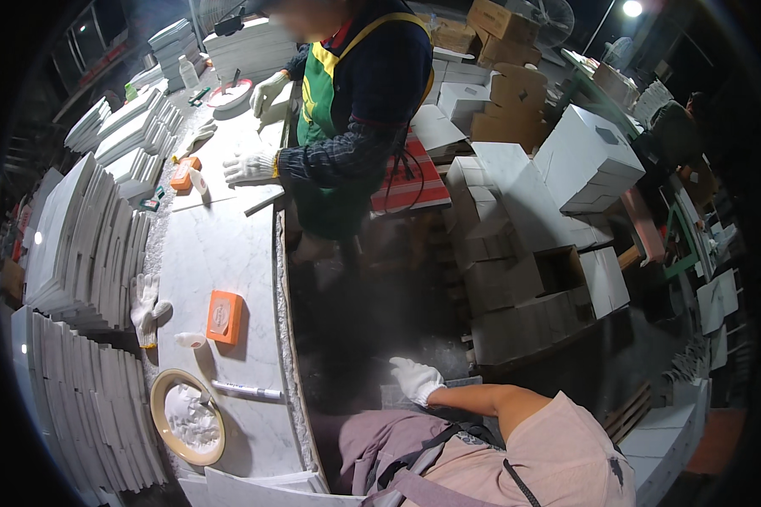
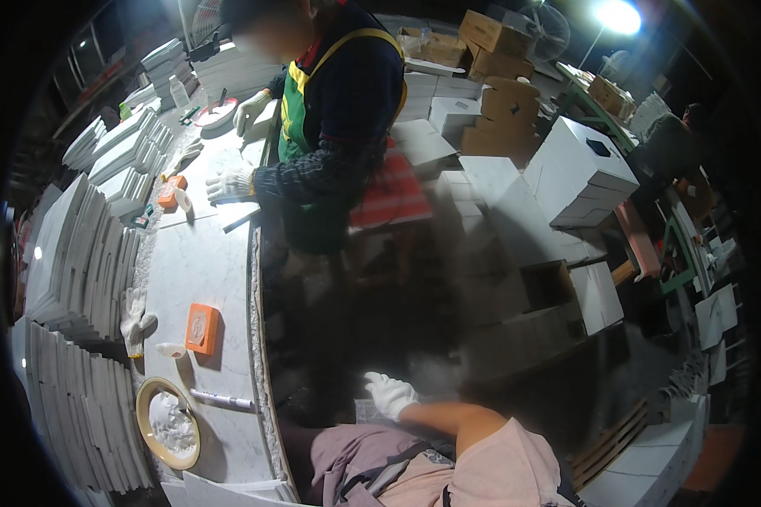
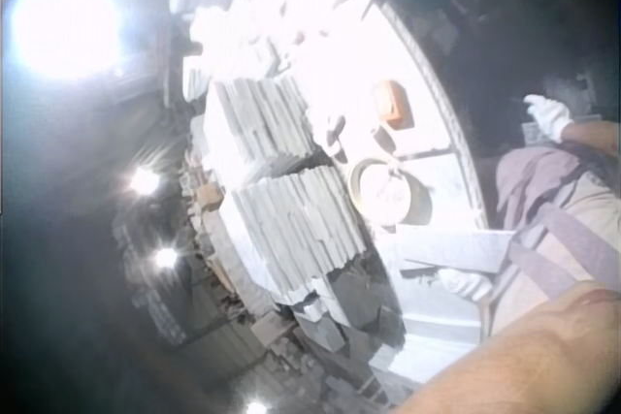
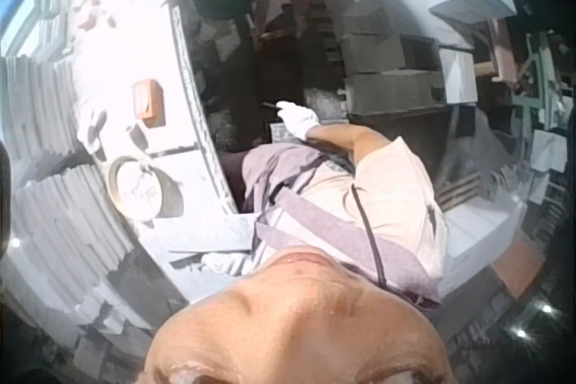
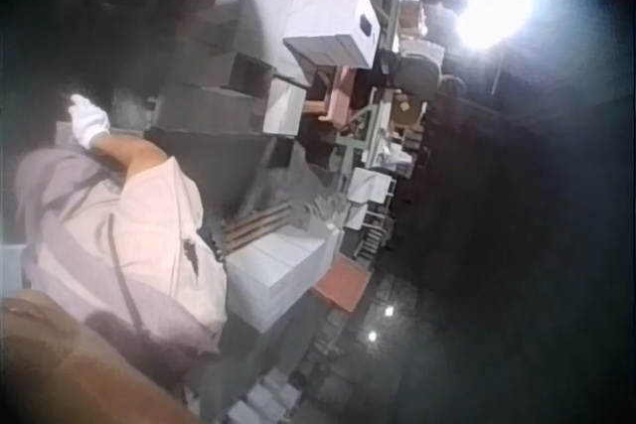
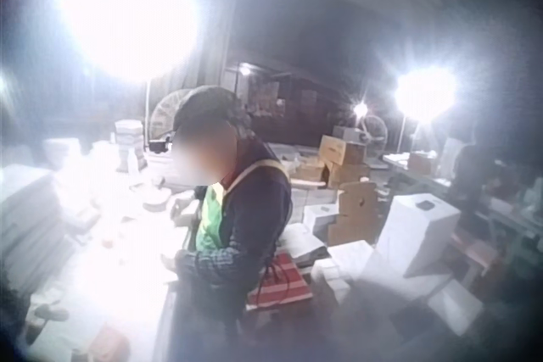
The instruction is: The person repeatedly picks white rectangular tiles from a stack, applies a white paste from a bowl to the edges, and smooths the edges with a metal scraper. The person then places the finished tiles back into a stack. A coworker performs similar work across the table.
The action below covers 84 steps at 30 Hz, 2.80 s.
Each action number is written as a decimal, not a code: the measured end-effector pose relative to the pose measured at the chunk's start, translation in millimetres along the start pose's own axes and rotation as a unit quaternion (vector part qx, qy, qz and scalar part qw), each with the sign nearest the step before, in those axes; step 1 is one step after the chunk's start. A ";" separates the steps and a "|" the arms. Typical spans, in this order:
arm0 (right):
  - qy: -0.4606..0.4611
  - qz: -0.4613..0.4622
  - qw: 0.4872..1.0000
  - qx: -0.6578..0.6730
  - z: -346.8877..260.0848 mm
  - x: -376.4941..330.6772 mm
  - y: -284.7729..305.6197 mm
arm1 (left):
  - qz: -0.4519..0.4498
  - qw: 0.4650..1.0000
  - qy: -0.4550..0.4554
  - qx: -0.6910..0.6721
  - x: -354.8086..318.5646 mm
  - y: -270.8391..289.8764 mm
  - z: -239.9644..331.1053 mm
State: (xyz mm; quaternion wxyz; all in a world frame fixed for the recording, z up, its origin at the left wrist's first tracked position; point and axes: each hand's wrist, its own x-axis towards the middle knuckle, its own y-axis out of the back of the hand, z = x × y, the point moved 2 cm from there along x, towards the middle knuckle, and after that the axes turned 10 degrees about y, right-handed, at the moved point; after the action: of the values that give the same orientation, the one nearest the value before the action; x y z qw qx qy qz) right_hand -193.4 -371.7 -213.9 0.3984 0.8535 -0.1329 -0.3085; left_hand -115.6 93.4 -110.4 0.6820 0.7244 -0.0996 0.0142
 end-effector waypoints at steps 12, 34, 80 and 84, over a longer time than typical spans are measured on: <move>-0.014 -0.011 1.000 0.009 -6.6 3.3 8.2 | 0.017 1.000 0.012 0.002 22.3 2.1 11.6; -0.018 -0.026 0.999 -0.035 -20.2 5.7 10.4 | 0.182 0.943 0.256 -0.113 -79.2 -39.7 -66.7; 0.103 -0.048 0.868 0.484 -13.1 32.7 28.1 | -0.013 0.464 0.520 -0.717 -109.5 104.1 129.0; 0.212 -0.122 0.865 0.438 -48.4 21.3 47.1 | 0.018 0.422 0.493 -0.760 -108.6 98.7 130.0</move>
State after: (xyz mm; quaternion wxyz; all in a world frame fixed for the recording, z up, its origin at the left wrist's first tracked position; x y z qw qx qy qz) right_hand -145.5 -383.3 -163.1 -0.0382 0.9944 -0.0617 -0.0765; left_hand -253.1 -26.8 -39.2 0.8877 -0.2213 0.2704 0.2999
